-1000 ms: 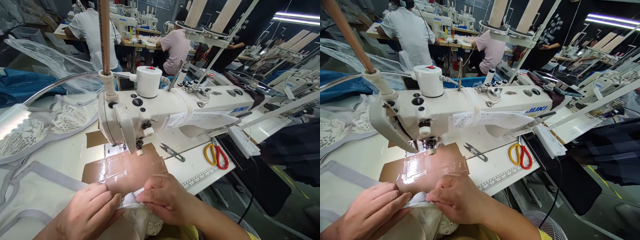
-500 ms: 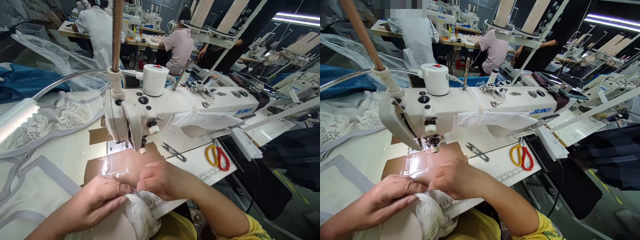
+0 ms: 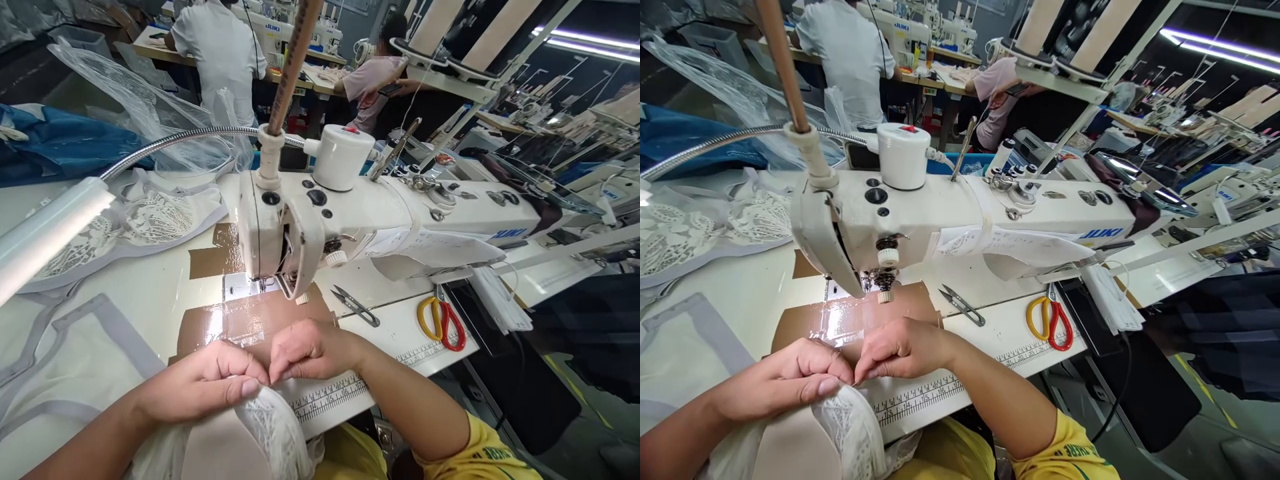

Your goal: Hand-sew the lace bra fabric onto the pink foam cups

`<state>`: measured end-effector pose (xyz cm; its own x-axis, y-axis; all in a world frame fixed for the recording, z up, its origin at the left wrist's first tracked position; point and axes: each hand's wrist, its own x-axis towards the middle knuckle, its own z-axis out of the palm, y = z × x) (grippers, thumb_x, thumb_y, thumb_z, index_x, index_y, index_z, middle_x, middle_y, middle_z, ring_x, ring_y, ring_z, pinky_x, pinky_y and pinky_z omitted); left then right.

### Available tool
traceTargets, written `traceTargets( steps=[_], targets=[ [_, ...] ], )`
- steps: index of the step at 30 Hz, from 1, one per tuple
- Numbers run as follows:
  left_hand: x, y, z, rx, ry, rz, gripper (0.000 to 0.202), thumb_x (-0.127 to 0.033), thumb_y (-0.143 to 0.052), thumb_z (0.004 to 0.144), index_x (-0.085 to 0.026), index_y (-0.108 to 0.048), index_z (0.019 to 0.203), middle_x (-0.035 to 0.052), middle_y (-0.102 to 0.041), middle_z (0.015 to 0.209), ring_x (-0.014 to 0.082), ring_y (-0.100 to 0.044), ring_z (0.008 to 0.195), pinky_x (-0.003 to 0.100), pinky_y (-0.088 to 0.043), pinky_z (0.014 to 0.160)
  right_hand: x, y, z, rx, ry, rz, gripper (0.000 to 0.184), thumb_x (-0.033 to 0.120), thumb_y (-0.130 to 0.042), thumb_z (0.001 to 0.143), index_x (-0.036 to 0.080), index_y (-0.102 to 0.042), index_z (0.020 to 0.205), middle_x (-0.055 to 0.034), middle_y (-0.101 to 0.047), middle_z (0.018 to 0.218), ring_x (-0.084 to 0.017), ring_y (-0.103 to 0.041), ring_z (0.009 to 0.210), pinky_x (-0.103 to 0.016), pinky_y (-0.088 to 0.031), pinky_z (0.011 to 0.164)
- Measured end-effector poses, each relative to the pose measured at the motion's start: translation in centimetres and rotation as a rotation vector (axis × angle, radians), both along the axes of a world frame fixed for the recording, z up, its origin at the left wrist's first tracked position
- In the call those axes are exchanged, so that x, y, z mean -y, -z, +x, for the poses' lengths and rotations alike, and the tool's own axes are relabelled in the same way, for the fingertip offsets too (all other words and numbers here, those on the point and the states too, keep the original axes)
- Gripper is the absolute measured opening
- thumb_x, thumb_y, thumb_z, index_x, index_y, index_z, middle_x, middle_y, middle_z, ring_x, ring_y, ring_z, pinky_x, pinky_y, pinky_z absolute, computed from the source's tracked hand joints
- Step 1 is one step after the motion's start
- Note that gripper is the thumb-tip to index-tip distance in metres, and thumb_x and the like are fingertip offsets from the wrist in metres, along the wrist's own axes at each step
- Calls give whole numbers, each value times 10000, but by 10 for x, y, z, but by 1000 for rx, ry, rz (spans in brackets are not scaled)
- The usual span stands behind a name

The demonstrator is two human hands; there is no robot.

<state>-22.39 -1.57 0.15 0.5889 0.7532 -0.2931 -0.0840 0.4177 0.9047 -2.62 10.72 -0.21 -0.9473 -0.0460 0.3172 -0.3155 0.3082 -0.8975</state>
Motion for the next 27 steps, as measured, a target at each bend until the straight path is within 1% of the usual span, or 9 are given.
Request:
traceTargets(
  steps=[3, 6, 10, 17, 23, 27],
  targets=[
    [1, 2, 0, 31, -4, -33, 349, -429, -564, 876, -100, -658, 807, -24, -359, 617, 110, -292, 570, 224, -228, 509, -1, 3, -1, 6, -18, -72, 352, 319, -496, 944, 36, -687, 855, -134, -665, 797, -138, -599, 758, -227, -498, 737],
    [3, 3, 0, 43, -9, -38, 349, -422, -571, 871, -93, -682, 834, -10, -393, 632, 120, -326, 592, 226, -258, 533, -1, 6, -2, -5, -42, -144, 306, 272, -541, 920, 15, -691, 847, -143, -661, 793, -141, -604, 749, -232, -499, 736],
    [4, 4, 0, 72, -5, -40, 327, -407, -574, 873, -100, -683, 839, -2, -425, 647, 119, -345, 593, 218, -264, 530, 2, 8, -4, -15, -54, -212, 246, 212, -579, 892, 2, -692, 834, -150, -663, 797, -140, -607, 742, -223, -499, 727],
    [1, 4, 0, 55, 9, -30, 332, -416, -579, 866, -101, -648, 787, -17, -386, 621, 108, -312, 567, 216, -236, 503, 6, 10, -3, 76, -30, -185, 195, 220, -595, 883, 54, -689, 839, -110, -672, 798, -128, -601, 753, -212, -491, 734],
    [2, 3, 1, 45, 11, -25, 348, -426, -568, 866, -99, -638, 769, -15, -383, 621, 113, -308, 567, 227, -233, 500, 6, 8, -4, 82, -39, -166, 225, 247, -585, 892, 53, -677, 826, -106, -662, 789, -121, -593, 738, -211, -489, 735],
    [1, 1, 1, 28, 15, -10, 332, -416, -568, 867, -108, -642, 767, -17, -378, 621, 118, -294, 572, 239, -215, 507, 3, 8, -4, 71, -56, -136, 257, 278, -554, 910, 62, -671, 833, -111, -663, 810, -128, -594, 767, -224, -493, 758]
  ],
)
